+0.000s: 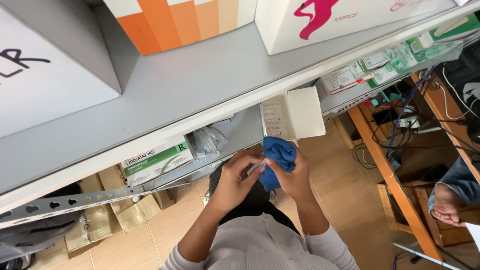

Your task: Wiping down small medical vials with a blue cloth in a pharmacy environment.

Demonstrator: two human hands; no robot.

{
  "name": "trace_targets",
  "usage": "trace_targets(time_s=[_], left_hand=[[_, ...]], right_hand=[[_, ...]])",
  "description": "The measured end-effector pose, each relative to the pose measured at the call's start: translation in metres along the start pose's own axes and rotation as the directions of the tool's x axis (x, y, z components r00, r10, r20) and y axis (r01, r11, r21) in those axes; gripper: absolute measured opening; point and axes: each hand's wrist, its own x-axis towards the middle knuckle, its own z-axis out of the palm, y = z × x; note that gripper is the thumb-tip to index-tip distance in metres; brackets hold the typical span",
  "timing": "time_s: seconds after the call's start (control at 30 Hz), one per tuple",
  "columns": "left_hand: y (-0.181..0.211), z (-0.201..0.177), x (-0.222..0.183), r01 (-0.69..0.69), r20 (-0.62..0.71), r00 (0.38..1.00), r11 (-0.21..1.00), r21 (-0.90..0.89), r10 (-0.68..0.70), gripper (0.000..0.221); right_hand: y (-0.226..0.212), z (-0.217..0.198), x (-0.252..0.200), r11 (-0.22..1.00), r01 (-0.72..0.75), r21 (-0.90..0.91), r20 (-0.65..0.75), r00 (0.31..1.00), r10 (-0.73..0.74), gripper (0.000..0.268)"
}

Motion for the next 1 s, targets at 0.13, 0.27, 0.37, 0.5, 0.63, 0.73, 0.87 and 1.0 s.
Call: trace_targets(time_s=[0.13,0.27,0.37,0.5,0.63,0.73,0.87,1.0], left_hand=[[0.014,-0.001,-0.002,-0.09,0.016,0.996,0.992,0.092,0.089,0.019],[0.02,-0.002,-0.002,-0.04,0.002,0.999,0.999,0.0,0.04,0.023],[0.022,-0.005,0.001,-0.093,-0.024,0.995,0.996,0.016,0.093,0.022],[0.037,-0.011,-0.002,-0.207,0.012,0.978,0.964,0.167,0.208,0.021],[0.041,-0.007,-0.001,-0.206,0.029,0.978,0.965,0.159,0.204,0.023],[0.023,-0.002,-0.005,-0.015,0.013,1.0,0.999,-0.033,0.015,0.024],[0.002,0.002,-0.003,0.213,0.143,0.975,0.902,-0.376,-0.171,0.023],[0.006,0.007,-0.005,0.2,0.201,0.972,0.879,-0.433,-0.122,0.026]], right_hand=[[0.029,-0.006,-0.006,0.99,-0.119,0.073,-0.074,0.989,0.124,0.027],[0.033,0.006,-0.011,0.82,-0.171,0.547,-0.173,0.935,0.31,0.031],[0.016,0.01,-0.01,0.916,-0.08,0.393,-0.157,0.976,0.152,0.042],[0.005,-0.009,-0.005,0.988,-0.045,0.146,0.028,0.999,0.041,0.039],[0.03,-0.01,-0.016,0.95,-0.146,0.277,-0.089,0.98,0.177,0.041],[0.028,0.001,-0.015,0.6,-0.118,0.792,-0.065,0.959,0.275,0.049],[0.018,-0.001,-0.013,0.676,-0.191,0.712,0.028,0.969,0.245,0.064],[0.025,-0.014,-0.012,0.851,-0.099,0.516,0.048,0.995,0.086,0.049]])
